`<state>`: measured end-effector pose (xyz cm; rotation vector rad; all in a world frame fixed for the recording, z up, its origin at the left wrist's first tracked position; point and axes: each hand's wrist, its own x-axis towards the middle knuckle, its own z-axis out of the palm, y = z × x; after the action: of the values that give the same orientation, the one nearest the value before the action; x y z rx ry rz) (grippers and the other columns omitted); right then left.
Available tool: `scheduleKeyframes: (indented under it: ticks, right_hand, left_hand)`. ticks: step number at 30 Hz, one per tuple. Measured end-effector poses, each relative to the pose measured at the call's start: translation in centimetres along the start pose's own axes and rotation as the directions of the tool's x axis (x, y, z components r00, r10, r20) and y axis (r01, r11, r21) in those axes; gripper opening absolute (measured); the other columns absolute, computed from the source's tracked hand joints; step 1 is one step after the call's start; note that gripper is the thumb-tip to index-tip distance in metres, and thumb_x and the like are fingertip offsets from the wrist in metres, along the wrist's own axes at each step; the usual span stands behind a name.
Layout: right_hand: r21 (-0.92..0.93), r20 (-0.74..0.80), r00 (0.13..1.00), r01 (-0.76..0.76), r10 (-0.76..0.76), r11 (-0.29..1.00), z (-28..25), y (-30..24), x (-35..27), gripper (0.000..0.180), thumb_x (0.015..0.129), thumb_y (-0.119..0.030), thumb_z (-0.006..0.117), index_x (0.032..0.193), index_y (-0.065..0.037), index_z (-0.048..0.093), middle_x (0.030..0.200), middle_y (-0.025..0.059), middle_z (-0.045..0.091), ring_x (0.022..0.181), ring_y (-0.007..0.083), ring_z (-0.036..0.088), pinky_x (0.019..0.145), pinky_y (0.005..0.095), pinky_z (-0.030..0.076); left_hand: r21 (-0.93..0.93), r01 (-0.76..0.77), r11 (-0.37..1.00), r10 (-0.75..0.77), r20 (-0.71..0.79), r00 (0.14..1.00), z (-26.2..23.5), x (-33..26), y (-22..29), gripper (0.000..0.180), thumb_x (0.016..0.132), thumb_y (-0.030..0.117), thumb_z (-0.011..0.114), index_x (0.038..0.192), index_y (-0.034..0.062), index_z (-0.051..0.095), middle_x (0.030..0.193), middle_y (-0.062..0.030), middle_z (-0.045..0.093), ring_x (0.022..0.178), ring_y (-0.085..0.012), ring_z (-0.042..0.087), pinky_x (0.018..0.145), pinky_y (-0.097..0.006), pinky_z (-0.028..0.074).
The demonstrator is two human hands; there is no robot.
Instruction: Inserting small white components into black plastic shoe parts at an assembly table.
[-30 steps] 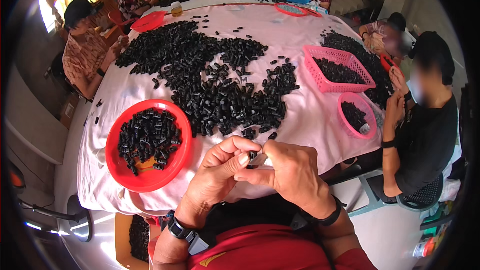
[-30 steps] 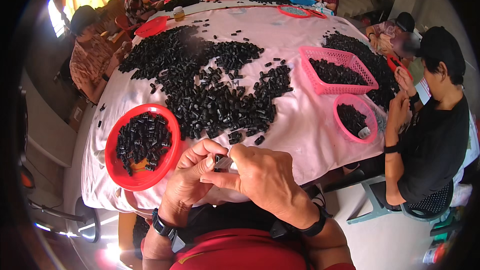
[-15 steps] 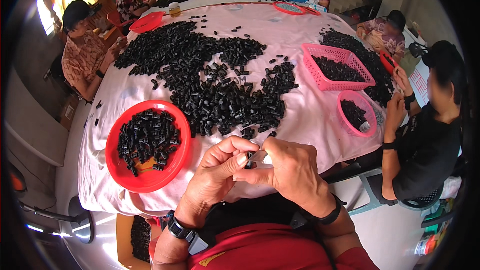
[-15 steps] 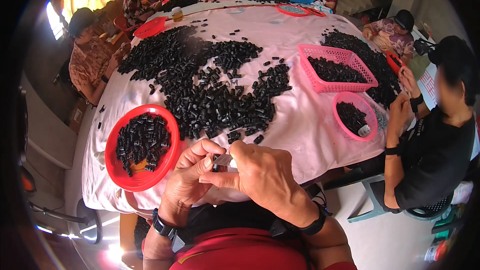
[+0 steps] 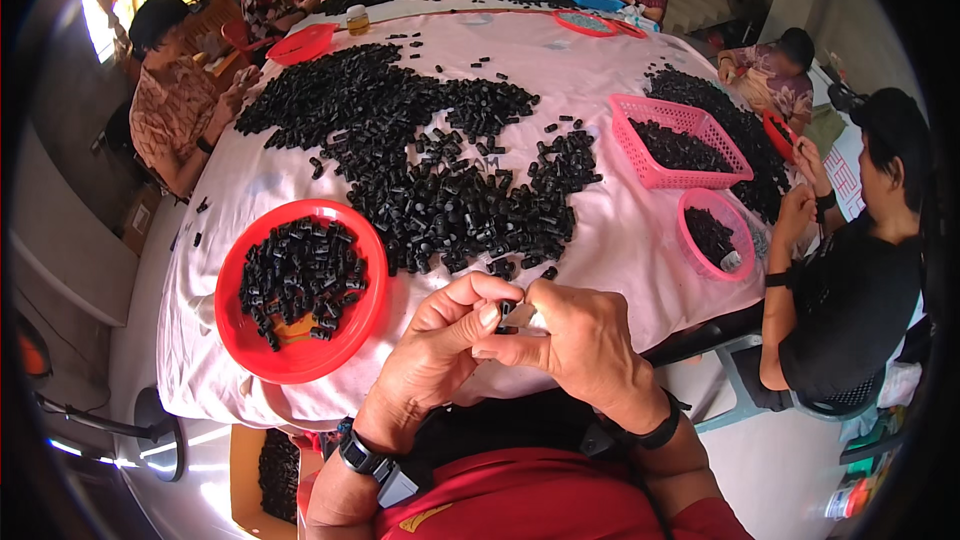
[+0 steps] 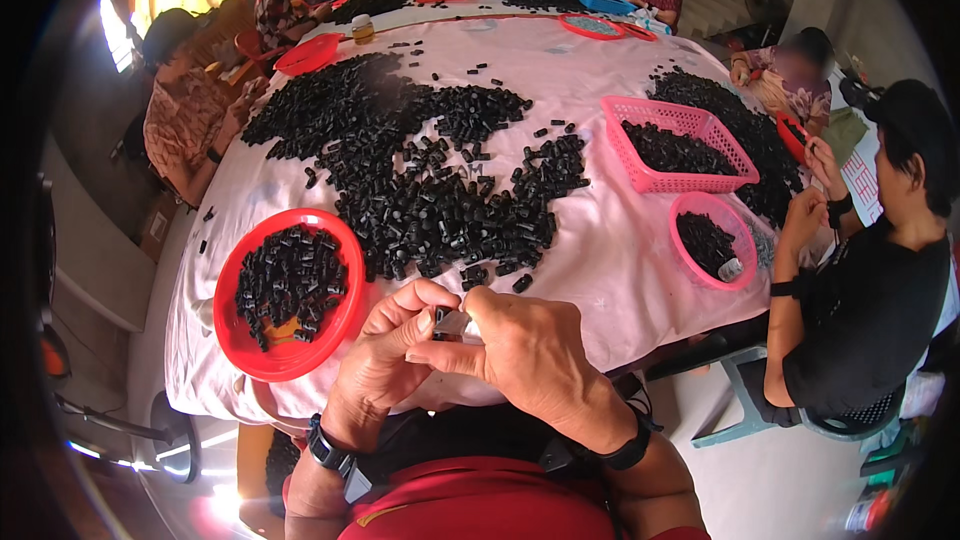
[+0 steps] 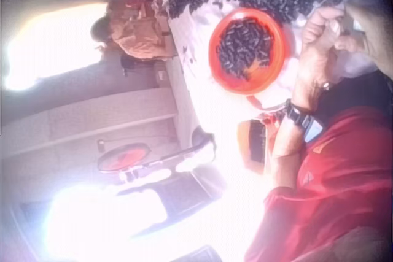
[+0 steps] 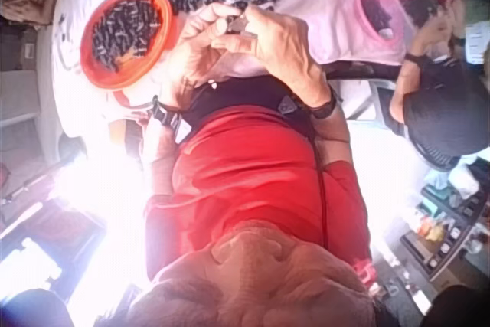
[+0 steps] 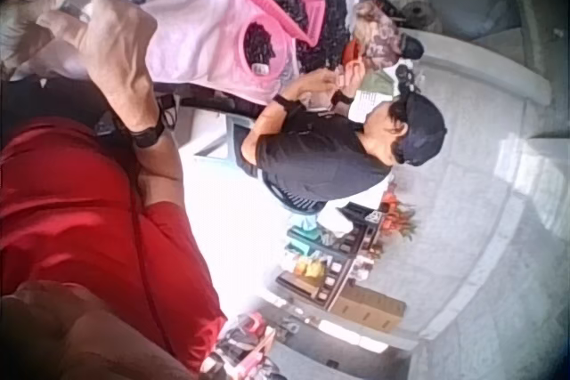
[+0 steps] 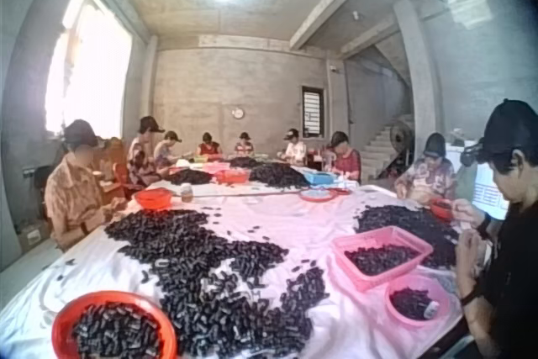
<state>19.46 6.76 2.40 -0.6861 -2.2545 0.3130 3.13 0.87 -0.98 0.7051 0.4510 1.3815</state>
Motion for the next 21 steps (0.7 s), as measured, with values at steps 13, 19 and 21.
scheduleKeyframes:
  ticks: [13, 19, 21]
  right_hand:
    - [0.543, 0.071, 0.966, -0.246, 0.247, 0.803, -1.5, -0.3, 0.2, 0.027, 0.089, -0.027, 0.074, 0.085, -0.004, 0.061, 0.067, -0.0005, 0.062, 0.057, 0.0051, 0.056, 0.049, 0.0224, 0.042]
    - [0.979, -0.093, 0.916, 0.014, 0.390, 0.201, -3.9, -1.0, -0.8, 0.023, 0.099, -0.019, 0.049, 0.082, -0.005, 0.056, 0.057, -0.0028, 0.045, 0.044, 0.0064, 0.039, 0.043, 0.0239, 0.031]
    - [0.975, -0.181, 0.898, 0.109, 0.401, 0.195, -6.3, -2.1, -1.3, 0.026, 0.101, -0.023, 0.043, 0.085, -0.005, 0.053, 0.052, -0.0040, 0.041, 0.040, 0.0086, 0.035, 0.041, 0.0242, 0.030]
  left_hand:
    - [-0.090, -0.004, 0.996, 0.009, 0.053, 0.999, -0.2, -0.1, 0.1, 0.024, 0.097, 0.013, 0.060, 0.117, 0.0002, 0.061, 0.093, -0.0026, 0.060, 0.081, -0.0096, 0.054, 0.075, -0.022, 0.046]
    - [-0.123, -0.055, 0.991, 0.057, 0.016, 0.998, -1.1, 0.0, 0.1, 0.029, 0.098, 0.014, 0.059, 0.122, -0.0005, 0.059, 0.092, -0.0041, 0.061, 0.080, -0.0103, 0.053, 0.074, -0.023, 0.045]
    - [-0.142, -0.063, 0.988, 0.064, 0.004, 0.998, -1.6, 0.5, -0.1, 0.032, 0.098, 0.012, 0.058, 0.127, -0.0010, 0.058, 0.092, -0.0045, 0.061, 0.080, -0.0108, 0.054, 0.074, -0.023, 0.045]
